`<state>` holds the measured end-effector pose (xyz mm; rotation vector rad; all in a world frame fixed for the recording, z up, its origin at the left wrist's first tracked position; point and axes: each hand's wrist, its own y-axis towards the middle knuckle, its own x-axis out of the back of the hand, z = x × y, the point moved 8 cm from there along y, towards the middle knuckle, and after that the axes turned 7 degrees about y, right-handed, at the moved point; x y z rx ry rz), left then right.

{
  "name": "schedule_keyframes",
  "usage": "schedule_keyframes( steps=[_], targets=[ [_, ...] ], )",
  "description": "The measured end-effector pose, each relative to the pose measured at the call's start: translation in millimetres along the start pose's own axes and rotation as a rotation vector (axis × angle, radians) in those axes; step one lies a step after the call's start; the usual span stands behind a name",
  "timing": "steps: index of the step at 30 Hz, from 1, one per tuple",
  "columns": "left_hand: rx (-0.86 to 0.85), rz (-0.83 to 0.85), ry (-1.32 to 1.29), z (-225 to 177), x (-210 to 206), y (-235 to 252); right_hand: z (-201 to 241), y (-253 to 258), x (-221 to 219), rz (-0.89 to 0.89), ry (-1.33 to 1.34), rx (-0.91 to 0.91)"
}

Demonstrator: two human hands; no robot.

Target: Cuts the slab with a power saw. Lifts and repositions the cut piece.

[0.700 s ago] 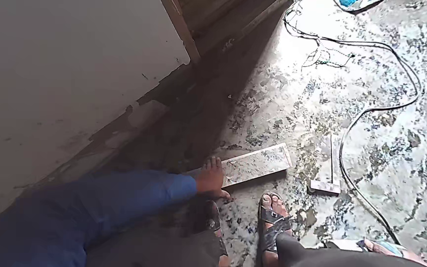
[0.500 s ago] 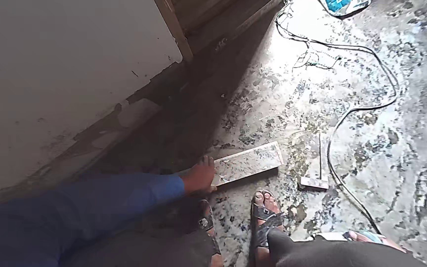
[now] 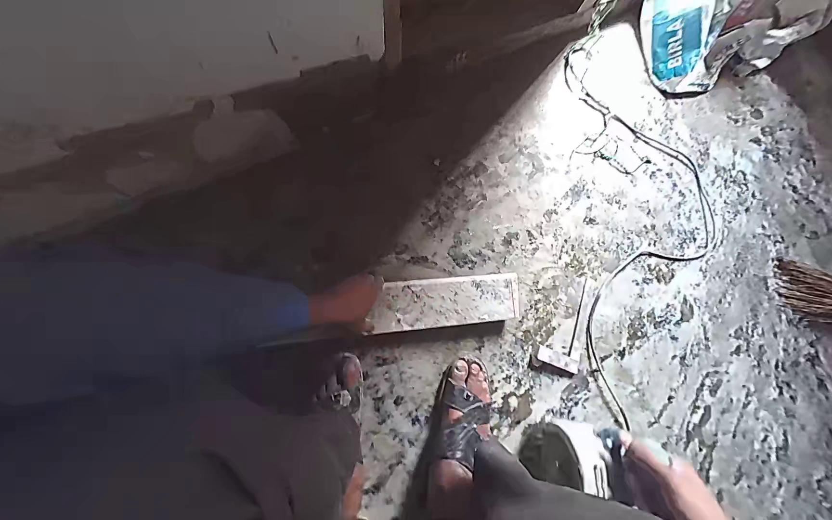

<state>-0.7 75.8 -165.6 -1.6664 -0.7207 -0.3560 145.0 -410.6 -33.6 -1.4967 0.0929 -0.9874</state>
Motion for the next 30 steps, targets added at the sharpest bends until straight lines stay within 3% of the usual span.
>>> schedule_keyframes(
  steps=[1, 2, 4, 6, 10, 17, 30],
  targets=[
    [0.0, -0.014, 0.015, -2, 3, -11, 4, 6, 9, 0.056, 0.185, 0.366],
    [0.019, -0.012, 0.037, -7, 10, -25, 16, 5, 12, 0.101, 0.312, 0.498],
    [0.04, -0.098, 0.067, -6, -3, -33, 51, -3, 17, 0.081, 0.437, 0.617],
    [0.059, -0.325, 0.118, 6, -33, -19, 96, -4, 15, 0.039, 0.468, 0.747],
    [0.137, -0.556, 0.02, 8, -52, -13, 181, 7, -10, -0.057, 0.316, 0.989],
    [0.173, -0.656, -0.041, 10, -55, -14, 237, 24, -34, -0.098, 0.237, 1.112],
    [0.156, -0.609, -0.041, 13, -58, -9, 243, 41, -53, -0.113, 0.161, 1.105]
  ],
)
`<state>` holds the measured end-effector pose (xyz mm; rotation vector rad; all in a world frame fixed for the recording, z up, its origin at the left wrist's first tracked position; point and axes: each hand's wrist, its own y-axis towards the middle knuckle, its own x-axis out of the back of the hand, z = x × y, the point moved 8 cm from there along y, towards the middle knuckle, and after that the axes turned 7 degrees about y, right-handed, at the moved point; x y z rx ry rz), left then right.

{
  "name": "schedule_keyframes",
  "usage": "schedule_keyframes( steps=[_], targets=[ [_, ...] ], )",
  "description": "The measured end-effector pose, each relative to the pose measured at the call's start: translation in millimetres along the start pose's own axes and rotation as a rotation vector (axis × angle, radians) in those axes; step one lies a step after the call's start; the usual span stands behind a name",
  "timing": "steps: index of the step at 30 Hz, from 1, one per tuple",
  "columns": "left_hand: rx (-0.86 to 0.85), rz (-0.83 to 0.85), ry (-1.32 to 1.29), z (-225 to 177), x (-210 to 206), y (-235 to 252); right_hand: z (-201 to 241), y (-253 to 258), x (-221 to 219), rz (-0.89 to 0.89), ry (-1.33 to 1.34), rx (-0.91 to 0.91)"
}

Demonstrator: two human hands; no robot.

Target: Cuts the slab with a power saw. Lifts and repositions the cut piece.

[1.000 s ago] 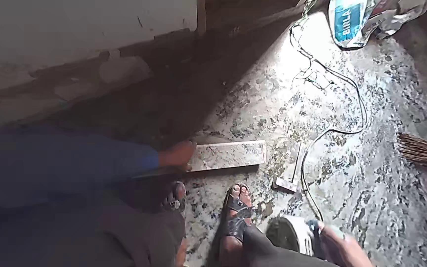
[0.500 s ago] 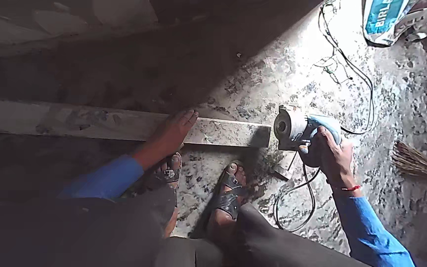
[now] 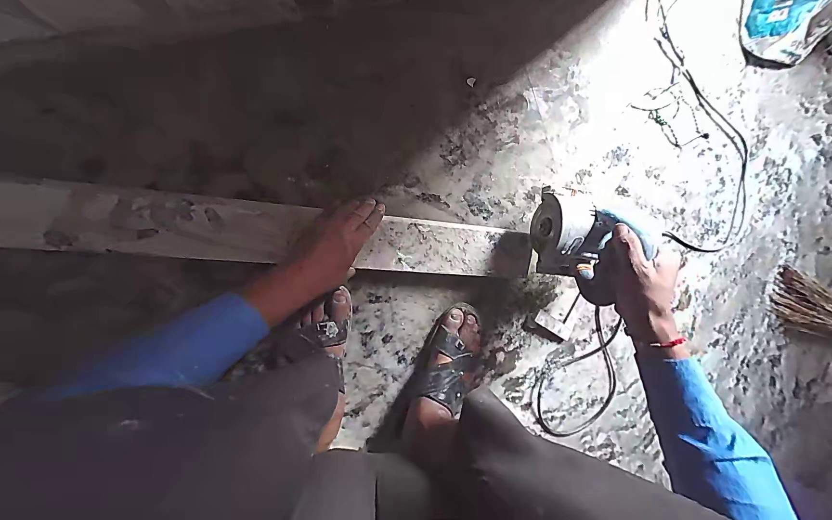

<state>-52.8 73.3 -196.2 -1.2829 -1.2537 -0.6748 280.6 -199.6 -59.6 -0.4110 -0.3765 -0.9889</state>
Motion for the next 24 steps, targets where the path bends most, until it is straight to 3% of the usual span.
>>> schedule_keyframes(
  steps=[24],
  targets=[
    [0.013, -0.019, -0.027, 0, 3, 1, -6, 12, -1, -0.006, -0.007, -0.008]
  ],
)
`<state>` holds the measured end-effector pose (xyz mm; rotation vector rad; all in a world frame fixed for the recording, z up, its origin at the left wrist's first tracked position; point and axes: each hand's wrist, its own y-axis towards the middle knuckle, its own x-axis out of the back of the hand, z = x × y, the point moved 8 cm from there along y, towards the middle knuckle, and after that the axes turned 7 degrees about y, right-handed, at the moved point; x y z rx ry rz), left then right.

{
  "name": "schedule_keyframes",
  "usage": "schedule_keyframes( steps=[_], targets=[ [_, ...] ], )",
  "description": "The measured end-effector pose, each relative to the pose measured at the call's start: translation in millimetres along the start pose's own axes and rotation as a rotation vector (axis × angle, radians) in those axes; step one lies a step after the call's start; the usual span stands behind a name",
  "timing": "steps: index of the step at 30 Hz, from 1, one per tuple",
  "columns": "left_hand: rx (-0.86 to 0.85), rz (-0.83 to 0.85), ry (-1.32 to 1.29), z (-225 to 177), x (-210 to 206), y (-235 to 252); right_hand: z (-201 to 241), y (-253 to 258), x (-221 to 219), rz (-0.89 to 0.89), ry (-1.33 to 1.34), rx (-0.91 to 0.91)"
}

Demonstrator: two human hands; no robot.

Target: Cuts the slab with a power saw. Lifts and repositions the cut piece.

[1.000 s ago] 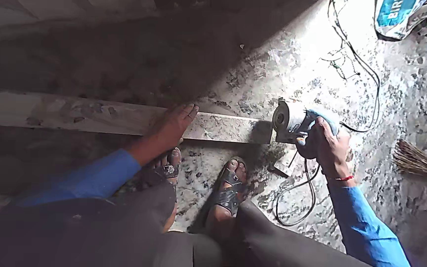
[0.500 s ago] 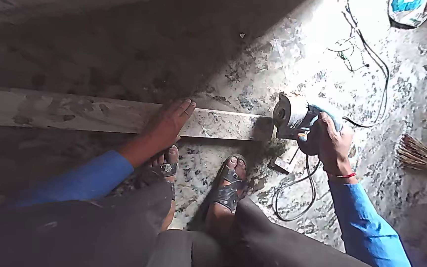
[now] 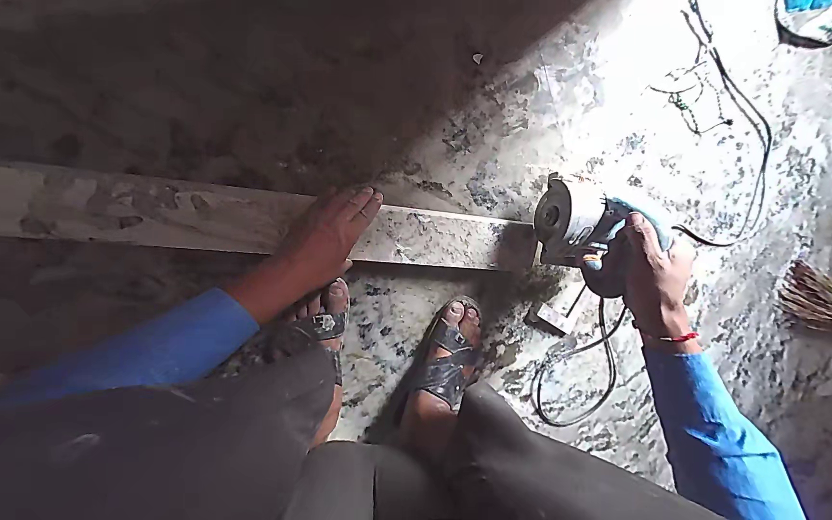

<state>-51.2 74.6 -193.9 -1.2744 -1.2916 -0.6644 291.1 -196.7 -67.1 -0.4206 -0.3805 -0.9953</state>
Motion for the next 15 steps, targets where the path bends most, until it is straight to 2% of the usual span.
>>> schedule_keyframes(
  steps=[15],
  targets=[
    [0.001, 0.003, 0.006, 1.3, -2.7, 0.2, -1.8, 1.2, -6.8, 0.0, -0.017, 0.02]
  ],
)
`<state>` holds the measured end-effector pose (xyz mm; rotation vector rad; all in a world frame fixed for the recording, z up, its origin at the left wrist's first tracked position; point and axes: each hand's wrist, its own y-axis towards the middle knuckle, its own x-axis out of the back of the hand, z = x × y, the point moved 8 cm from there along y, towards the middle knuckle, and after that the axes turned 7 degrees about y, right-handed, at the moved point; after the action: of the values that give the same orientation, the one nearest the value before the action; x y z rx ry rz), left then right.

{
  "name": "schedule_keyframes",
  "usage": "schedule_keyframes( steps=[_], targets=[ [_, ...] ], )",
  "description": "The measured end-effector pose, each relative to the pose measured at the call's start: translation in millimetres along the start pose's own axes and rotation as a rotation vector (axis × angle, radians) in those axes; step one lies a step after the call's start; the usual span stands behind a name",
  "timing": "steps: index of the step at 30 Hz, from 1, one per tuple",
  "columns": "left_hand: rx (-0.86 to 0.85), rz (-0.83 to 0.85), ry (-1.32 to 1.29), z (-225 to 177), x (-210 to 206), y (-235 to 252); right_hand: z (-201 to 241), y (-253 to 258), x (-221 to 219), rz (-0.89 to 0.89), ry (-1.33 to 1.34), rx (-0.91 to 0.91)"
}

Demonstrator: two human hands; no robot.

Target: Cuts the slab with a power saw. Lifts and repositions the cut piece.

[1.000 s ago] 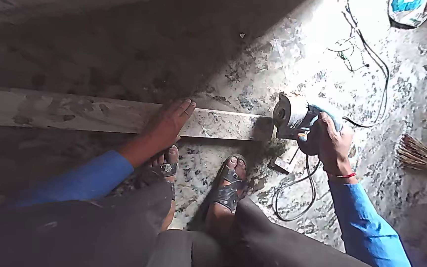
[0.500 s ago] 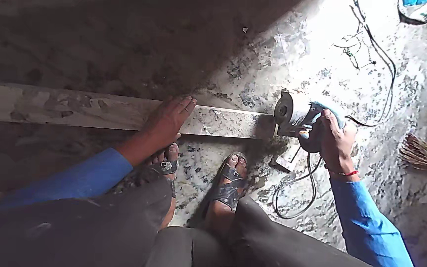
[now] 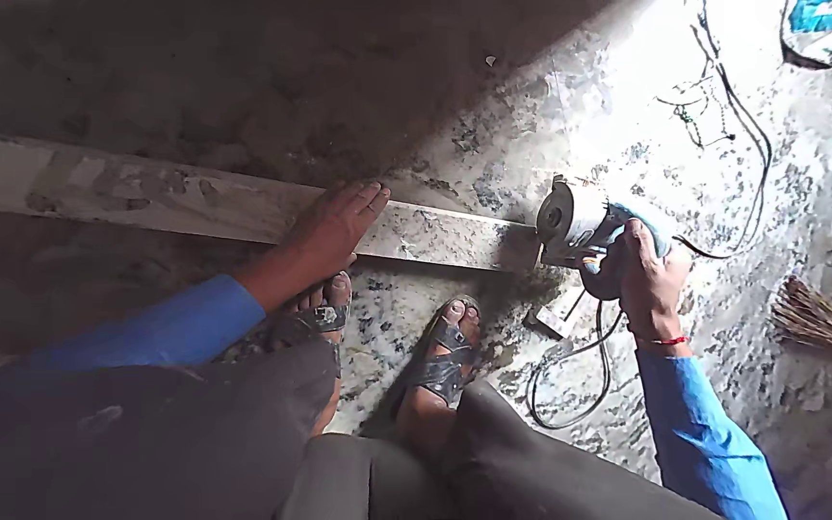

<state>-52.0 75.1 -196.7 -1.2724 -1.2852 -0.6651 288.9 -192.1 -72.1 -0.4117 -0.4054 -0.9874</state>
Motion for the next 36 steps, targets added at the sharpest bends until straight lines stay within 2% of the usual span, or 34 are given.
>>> schedule_keyframes(
  steps=[14, 15, 17, 19, 22, 23, 24, 25, 26, 27, 28, 29, 31, 33, 34, 36],
  targets=[
    [-0.011, -0.022, -0.019, -2, 9, -4, 8, -10, -5, 0.009, -0.015, 0.038],
    [-0.005, 0.001, -0.02, -3, 11, -4, 9, -11, -6, 0.013, -0.02, 0.04],
    [0.012, 0.157, 0.036, -6, 17, -4, 9, -12, -5, 0.018, -0.028, 0.057],
    [-0.007, -0.019, -0.01, -3, 12, -3, 10, -14, -5, -0.002, -0.038, 0.075],
    [-0.002, -0.084, -0.024, -3, 15, -7, 11, -17, -5, -0.01, -0.049, 0.073],
    [0.017, -0.057, -0.104, -4, 24, -8, 11, -17, -5, -0.014, -0.045, 0.073],
    [0.04, 0.138, -0.142, -5, 35, -9, 11, -18, -5, -0.013, -0.036, 0.076],
    [0.013, 0.557, 0.005, -8, 42, -10, 11, -18, -5, -0.013, -0.034, 0.079],
    [0.023, 0.159, -0.13, -4, 33, -10, 11, -19, -5, -0.01, -0.031, 0.083],
    [0.002, -0.024, -0.106, -2, 22, -9, 10, -18, -5, -0.008, -0.019, 0.084],
    [-0.003, -0.037, -0.044, -2, 15, -7, 9, -18, -5, -0.003, -0.009, 0.086],
    [0.006, 0.03, -0.014, -3, 14, -5, 9, -19, -5, -0.001, -0.004, 0.088],
    [0.011, 0.293, 0.063, -5, 21, -4, 9, -20, -5, -0.004, -0.01, 0.094],
    [0.02, 0.039, -0.076, -5, 21, -6, 5, -19, -4, 0.0, 0.02, 0.097],
    [0.045, 0.076, -0.083, -8, 31, -9, 4, -20, -4, 0.003, 0.029, 0.093],
    [0.121, 0.281, -0.101, -18, 60, -15, 2, -20, -3, 0.011, 0.031, 0.086]
  ],
)
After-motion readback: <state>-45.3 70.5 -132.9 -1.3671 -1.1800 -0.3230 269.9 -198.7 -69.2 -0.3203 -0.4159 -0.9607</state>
